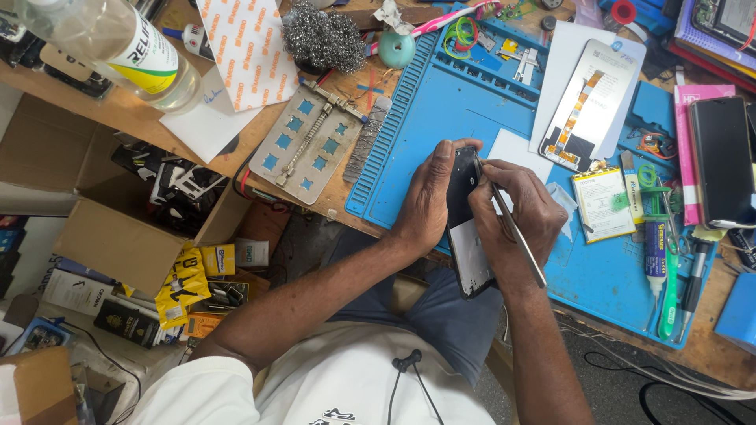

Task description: The person uses a metal spudger to pry and separate the screen assembly from the smartphone frame, then wipes the back surface with a cloth. The person continues to pry along the edges and corners, then wipes the surface again.

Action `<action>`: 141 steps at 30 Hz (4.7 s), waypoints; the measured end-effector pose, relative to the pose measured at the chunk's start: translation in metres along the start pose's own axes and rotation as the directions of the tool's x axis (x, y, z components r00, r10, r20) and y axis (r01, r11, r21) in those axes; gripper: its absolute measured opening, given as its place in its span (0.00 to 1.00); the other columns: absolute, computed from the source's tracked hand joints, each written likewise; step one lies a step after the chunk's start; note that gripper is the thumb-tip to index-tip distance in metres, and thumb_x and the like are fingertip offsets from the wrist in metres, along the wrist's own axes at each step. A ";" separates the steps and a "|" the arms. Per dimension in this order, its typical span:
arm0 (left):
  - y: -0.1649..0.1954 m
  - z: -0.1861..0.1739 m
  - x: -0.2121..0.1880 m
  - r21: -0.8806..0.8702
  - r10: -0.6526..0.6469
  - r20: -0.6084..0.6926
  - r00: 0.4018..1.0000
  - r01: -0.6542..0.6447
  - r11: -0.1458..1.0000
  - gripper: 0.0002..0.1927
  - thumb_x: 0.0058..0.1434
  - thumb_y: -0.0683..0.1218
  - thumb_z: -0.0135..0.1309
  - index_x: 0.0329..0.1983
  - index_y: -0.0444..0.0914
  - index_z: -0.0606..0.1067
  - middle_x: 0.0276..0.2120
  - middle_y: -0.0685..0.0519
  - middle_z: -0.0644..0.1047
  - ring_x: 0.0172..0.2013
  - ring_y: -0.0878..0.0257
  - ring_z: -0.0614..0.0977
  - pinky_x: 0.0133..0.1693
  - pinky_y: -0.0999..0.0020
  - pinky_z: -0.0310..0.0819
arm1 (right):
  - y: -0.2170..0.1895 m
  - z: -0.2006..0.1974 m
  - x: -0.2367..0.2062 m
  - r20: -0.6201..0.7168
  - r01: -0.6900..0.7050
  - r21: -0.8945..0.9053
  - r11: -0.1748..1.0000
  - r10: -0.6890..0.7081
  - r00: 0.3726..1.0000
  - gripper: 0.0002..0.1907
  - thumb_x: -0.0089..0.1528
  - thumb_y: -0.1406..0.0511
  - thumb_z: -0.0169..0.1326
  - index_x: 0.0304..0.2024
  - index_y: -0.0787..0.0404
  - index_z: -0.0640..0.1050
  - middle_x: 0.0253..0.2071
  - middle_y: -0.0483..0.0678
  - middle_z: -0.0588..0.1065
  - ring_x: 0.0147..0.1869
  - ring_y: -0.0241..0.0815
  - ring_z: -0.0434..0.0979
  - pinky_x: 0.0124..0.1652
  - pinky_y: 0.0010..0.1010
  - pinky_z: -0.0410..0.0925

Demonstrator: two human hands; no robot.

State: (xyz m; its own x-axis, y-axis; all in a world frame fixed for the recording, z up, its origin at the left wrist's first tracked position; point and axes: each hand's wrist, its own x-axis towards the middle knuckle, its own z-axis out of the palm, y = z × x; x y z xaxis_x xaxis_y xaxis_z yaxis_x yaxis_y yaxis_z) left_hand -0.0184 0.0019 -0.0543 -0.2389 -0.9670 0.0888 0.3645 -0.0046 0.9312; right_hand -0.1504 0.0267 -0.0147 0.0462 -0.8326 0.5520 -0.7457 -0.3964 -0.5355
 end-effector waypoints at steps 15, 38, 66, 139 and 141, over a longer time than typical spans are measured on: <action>-0.001 0.001 -0.001 -0.032 -0.002 -0.010 1.000 0.002 0.999 0.40 0.77 0.68 0.22 0.62 0.31 0.71 0.42 0.48 0.78 0.46 0.64 0.80 0.52 0.69 0.76 | 0.000 -0.001 -0.007 -0.029 -0.019 0.093 0.995 0.022 0.999 0.06 0.66 0.75 0.61 0.46 0.67 0.79 0.47 0.56 0.82 0.51 0.46 0.86 0.48 0.32 0.78; 0.028 -0.024 0.037 0.507 -0.093 0.239 0.966 -0.043 0.861 0.46 0.70 0.75 0.20 0.55 0.34 0.73 0.23 0.51 0.66 0.25 0.63 0.69 0.34 0.61 0.68 | 0.014 -0.020 -0.010 0.108 -0.463 0.602 0.650 0.507 0.855 0.12 0.67 0.73 0.57 0.53 0.73 0.78 0.45 0.57 0.81 0.48 0.44 0.86 0.49 0.31 0.80; 0.020 -0.025 0.036 0.460 -0.036 0.244 0.969 -0.083 0.884 0.38 0.78 0.67 0.24 0.56 0.32 0.73 0.34 0.46 0.76 0.37 0.60 0.79 0.43 0.62 0.73 | 0.006 -0.003 -0.006 -0.031 -0.171 0.105 0.980 0.176 0.984 0.11 0.67 0.75 0.63 0.53 0.66 0.82 0.48 0.56 0.82 0.52 0.44 0.86 0.49 0.30 0.77; 0.019 -0.039 0.019 0.306 -0.046 0.297 0.954 -0.049 0.951 0.38 0.74 0.68 0.24 0.62 0.37 0.71 0.42 0.49 0.80 0.46 0.62 0.81 0.53 0.67 0.74 | 0.033 -0.070 -0.015 0.059 -0.017 -0.520 0.854 0.056 0.997 0.06 0.63 0.66 0.68 0.39 0.61 0.84 0.39 0.52 0.81 0.43 0.49 0.83 0.41 0.39 0.74; 0.017 -0.039 0.019 0.334 0.069 0.311 0.948 -0.177 0.926 0.39 0.77 0.68 0.22 0.64 0.35 0.70 0.51 0.45 0.78 0.55 0.57 0.78 0.59 0.64 0.69 | 0.030 -0.068 -0.008 0.025 -0.139 -0.330 0.934 0.156 0.987 0.06 0.67 0.67 0.65 0.45 0.62 0.84 0.41 0.52 0.82 0.41 0.44 0.84 0.40 0.34 0.75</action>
State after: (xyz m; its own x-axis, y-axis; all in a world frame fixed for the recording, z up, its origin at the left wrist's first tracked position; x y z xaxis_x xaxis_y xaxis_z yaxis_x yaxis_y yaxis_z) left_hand 0.0185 -0.0262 -0.0501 -0.4814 -0.8377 0.2580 0.0788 0.2518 0.9646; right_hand -0.2184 0.0483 0.0086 -0.0540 -0.8936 0.4456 -0.9222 -0.1265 -0.3654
